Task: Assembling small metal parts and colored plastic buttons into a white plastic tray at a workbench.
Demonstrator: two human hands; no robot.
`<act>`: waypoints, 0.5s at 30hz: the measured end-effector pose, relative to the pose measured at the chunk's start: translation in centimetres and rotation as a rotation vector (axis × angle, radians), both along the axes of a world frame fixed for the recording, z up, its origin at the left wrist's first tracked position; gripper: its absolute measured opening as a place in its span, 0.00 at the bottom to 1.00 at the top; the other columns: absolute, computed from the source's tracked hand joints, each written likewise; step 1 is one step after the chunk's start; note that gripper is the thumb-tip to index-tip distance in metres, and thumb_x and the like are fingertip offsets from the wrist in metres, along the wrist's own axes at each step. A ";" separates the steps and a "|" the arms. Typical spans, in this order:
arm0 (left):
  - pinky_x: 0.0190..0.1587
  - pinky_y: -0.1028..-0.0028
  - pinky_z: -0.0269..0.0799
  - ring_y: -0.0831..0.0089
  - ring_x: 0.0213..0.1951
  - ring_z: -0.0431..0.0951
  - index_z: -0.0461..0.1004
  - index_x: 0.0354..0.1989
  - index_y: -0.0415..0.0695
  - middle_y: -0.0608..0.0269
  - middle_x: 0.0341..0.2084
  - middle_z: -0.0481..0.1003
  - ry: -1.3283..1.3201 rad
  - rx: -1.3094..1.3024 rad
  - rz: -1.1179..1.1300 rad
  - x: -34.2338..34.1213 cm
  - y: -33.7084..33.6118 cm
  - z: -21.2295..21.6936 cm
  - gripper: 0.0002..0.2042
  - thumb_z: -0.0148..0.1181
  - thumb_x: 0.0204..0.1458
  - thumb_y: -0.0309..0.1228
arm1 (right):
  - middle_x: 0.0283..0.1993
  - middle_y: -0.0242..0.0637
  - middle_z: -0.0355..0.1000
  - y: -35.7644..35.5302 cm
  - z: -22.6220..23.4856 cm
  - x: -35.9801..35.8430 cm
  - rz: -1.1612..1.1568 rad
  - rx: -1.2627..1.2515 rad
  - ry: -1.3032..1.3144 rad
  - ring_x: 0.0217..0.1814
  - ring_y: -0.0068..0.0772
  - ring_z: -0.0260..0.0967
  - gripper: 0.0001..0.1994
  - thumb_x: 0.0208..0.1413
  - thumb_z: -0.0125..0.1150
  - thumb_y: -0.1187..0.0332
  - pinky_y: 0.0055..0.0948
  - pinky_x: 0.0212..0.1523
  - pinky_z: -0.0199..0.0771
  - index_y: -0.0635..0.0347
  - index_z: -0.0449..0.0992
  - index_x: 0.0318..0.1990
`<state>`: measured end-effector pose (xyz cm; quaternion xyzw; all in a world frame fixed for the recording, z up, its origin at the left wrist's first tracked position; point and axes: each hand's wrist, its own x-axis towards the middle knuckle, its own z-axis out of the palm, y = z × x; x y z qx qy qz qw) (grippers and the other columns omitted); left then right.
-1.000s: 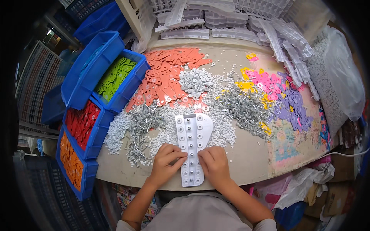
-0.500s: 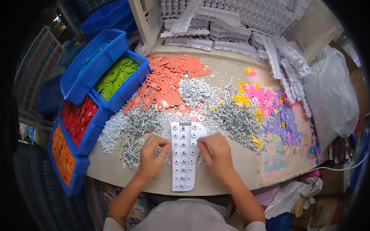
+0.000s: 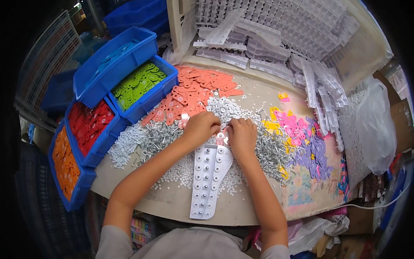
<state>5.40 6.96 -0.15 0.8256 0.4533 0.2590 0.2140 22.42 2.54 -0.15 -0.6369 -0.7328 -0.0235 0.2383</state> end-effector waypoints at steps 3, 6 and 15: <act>0.40 0.60 0.73 0.58 0.37 0.78 0.78 0.30 0.41 0.58 0.27 0.77 -0.038 0.029 -0.020 0.1 -0.2 -0.6 0.05 0.66 0.46 0.28 | 0.36 0.39 0.74 -0.3 0.0 0.1 0.027 0.006 0.029 0.43 0.42 0.69 0.05 0.51 0.66 0.70 0.42 0.48 0.65 0.57 0.79 0.35; 0.39 0.60 0.73 0.57 0.36 0.78 0.77 0.30 0.41 0.57 0.26 0.76 -0.081 0.052 -0.021 0.4 -0.1 -0.5 0.06 0.66 0.45 0.27 | 0.35 0.41 0.74 -1.4 0.6 0.7 0.039 0.029 0.131 0.42 0.43 0.70 0.05 0.51 0.66 0.72 0.40 0.45 0.67 0.61 0.77 0.34; 0.36 0.68 0.72 0.66 0.33 0.78 0.80 0.34 0.41 0.59 0.30 0.79 -0.357 -0.146 -0.031 -3.1 -5.0 2.3 0.06 0.67 0.49 0.26 | 0.31 0.35 0.76 -12.9 6.3 -1.5 0.039 -0.274 0.700 0.36 0.30 0.70 0.04 0.54 0.65 0.75 0.28 0.40 0.67 0.64 0.77 0.35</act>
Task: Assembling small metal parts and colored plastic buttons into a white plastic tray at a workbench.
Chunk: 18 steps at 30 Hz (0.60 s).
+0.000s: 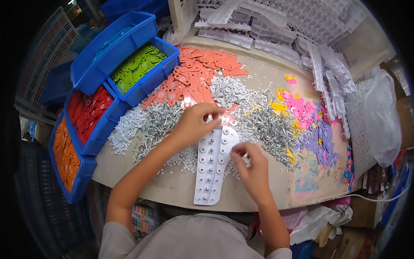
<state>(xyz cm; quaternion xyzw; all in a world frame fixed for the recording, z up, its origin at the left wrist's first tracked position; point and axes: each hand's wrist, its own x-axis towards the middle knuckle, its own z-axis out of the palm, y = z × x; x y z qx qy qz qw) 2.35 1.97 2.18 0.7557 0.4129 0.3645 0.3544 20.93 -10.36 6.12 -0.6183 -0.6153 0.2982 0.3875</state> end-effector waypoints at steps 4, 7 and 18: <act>0.38 0.69 0.71 0.67 0.33 0.76 0.82 0.35 0.41 0.62 0.30 0.79 -0.011 -0.049 -0.122 -3.1 -6.9 1.7 0.06 0.68 0.49 0.26 | 0.35 0.36 0.76 -4.1 -0.4 -0.1 0.173 -0.095 0.013 0.41 0.33 0.71 0.04 0.53 0.65 0.77 0.31 0.45 0.68 0.64 0.79 0.36; 0.41 0.69 0.70 0.66 0.35 0.75 0.82 0.34 0.41 0.62 0.30 0.79 -0.022 -0.180 -0.171 -4.5 -10.9 1.0 0.05 0.68 0.49 0.26 | 0.37 0.38 0.76 -5.1 -1.0 -0.6 0.236 -0.090 -0.013 0.44 0.37 0.70 0.04 0.52 0.65 0.78 0.32 0.47 0.69 0.64 0.79 0.36; 0.39 0.67 0.72 0.62 0.36 0.76 0.80 0.34 0.41 0.60 0.31 0.76 0.027 -0.146 -0.067 -4.5 -14.4 0.0 0.04 0.67 0.50 0.24 | 0.36 0.40 0.72 -5.9 -2.4 -1.9 0.120 -0.157 0.028 0.41 0.38 0.70 0.05 0.53 0.66 0.77 0.31 0.43 0.69 0.64 0.77 0.37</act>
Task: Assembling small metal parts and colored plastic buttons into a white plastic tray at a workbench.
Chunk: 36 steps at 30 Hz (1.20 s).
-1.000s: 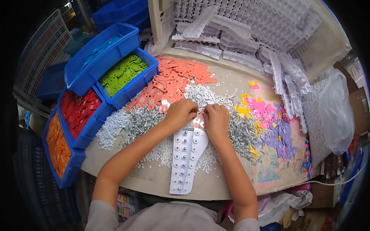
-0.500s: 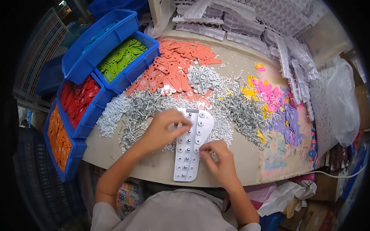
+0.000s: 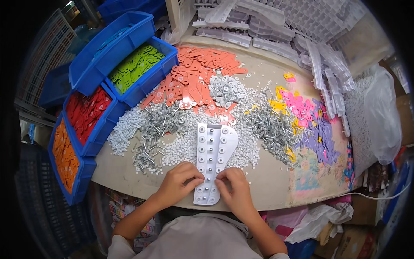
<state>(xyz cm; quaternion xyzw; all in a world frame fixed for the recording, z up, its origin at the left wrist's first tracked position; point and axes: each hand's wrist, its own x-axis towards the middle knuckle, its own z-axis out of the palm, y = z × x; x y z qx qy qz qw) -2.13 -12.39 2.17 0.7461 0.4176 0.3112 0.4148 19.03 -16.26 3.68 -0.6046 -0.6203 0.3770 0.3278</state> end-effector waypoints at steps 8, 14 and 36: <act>0.37 0.68 0.72 0.63 0.36 0.76 0.80 0.34 0.41 0.60 0.30 0.76 0.003 -0.044 -0.005 -0.1 -0.2 0.5 0.04 0.67 0.50 0.24 | 0.35 0.37 0.71 -0.6 -1.7 -0.3 0.083 0.504 -0.372 0.38 0.42 0.67 0.10 0.44 0.71 0.78 0.37 0.40 0.67 0.61 0.79 0.35; 0.36 0.68 0.72 0.63 0.32 0.76 0.80 0.33 0.41 0.60 0.28 0.76 0.019 0.008 0.035 0.3 -0.3 0.5 0.04 0.67 0.50 0.24 | 0.34 0.37 0.71 0.2 -1.6 0.4 0.153 0.534 -0.352 0.38 0.41 0.68 0.09 0.44 0.71 0.78 0.36 0.39 0.66 0.61 0.79 0.35; 0.34 0.67 0.68 0.64 0.30 0.73 0.81 0.31 0.41 0.63 0.25 0.74 -0.001 0.329 0.197 0.7 -1.9 -1.8 0.08 0.73 0.41 0.23 | 0.32 0.46 0.75 19.3 -3.2 1.7 -0.124 0.233 -0.312 0.36 0.49 0.71 0.07 0.53 0.67 0.72 0.41 0.40 0.71 0.66 0.75 0.34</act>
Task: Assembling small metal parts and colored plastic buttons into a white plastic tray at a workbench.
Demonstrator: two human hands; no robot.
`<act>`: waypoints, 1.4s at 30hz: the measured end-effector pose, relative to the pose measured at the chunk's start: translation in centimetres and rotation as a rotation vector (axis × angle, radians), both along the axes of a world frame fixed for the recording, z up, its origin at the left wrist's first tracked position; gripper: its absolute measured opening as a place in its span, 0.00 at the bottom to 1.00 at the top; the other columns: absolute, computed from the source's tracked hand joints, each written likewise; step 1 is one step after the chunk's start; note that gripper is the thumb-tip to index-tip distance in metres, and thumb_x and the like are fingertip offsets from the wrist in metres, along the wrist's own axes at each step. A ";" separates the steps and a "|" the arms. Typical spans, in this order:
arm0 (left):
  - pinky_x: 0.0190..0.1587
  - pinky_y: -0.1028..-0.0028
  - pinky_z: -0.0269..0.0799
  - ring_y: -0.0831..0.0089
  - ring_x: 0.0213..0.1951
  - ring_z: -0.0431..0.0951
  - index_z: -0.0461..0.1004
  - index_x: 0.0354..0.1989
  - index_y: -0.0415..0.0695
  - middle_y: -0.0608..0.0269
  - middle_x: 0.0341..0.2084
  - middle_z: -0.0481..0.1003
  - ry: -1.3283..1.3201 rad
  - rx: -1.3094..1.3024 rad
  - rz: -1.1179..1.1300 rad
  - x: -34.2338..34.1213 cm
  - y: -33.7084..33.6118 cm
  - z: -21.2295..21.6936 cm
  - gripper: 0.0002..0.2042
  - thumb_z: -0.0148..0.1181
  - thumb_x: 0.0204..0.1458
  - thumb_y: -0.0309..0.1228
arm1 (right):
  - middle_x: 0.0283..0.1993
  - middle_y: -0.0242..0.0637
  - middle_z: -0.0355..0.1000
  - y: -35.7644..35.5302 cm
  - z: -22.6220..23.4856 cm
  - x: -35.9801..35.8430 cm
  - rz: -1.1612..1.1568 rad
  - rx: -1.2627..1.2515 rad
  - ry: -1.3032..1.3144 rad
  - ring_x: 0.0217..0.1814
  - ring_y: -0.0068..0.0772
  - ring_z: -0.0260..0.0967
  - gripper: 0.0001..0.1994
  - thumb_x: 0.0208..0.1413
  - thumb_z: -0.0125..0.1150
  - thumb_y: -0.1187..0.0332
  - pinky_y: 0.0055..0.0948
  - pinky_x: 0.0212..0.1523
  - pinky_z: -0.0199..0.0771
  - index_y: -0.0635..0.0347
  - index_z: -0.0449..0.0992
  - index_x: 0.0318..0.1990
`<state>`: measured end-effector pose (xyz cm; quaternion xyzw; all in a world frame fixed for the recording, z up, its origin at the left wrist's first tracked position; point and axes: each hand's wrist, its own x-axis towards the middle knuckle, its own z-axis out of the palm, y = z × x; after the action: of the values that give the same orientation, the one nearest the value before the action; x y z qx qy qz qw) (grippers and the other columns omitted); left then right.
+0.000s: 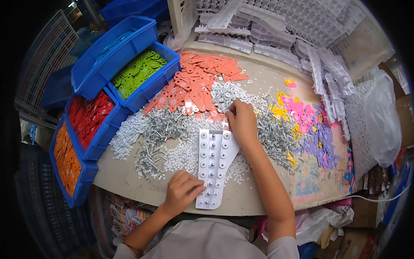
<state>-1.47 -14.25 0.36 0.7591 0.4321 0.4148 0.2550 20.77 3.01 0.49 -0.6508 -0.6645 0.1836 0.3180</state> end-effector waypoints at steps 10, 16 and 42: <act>0.36 0.71 0.69 0.69 0.32 0.74 0.81 0.40 0.38 0.61 0.30 0.78 -0.183 -0.196 0.175 -0.5 -0.5 1.7 0.08 0.66 0.50 0.19 | 0.36 0.40 0.75 -6.9 5.6 -0.4 0.076 0.237 0.047 0.37 0.35 0.72 0.05 0.55 0.62 0.79 0.32 0.41 0.71 0.65 0.75 0.39; 0.35 0.74 0.70 0.72 0.33 0.75 0.80 0.41 0.38 0.61 0.33 0.80 -0.345 -0.367 0.059 0.1 -2.1 3.5 0.09 0.67 0.51 0.19 | 0.36 0.37 0.75 -19.3 7.1 -2.8 0.309 -0.190 0.299 0.35 0.30 0.73 0.05 0.57 0.62 0.81 0.26 0.35 0.70 0.64 0.76 0.39; 0.30 0.69 0.74 0.65 0.30 0.78 0.75 0.30 0.37 0.58 0.25 0.74 0.031 -0.262 0.065 0.6 -2.9 1.9 0.04 0.66 0.51 0.21 | 0.36 0.41 0.73 -21.1 4.3 -1.9 0.228 -0.156 0.235 0.42 0.46 0.69 0.04 0.53 0.63 0.79 0.37 0.46 0.69 0.65 0.76 0.36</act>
<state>-0.83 -17.15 2.28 0.7110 0.5109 0.3513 0.3317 18.89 -18.12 4.75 -0.5679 -0.6760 0.3443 0.3193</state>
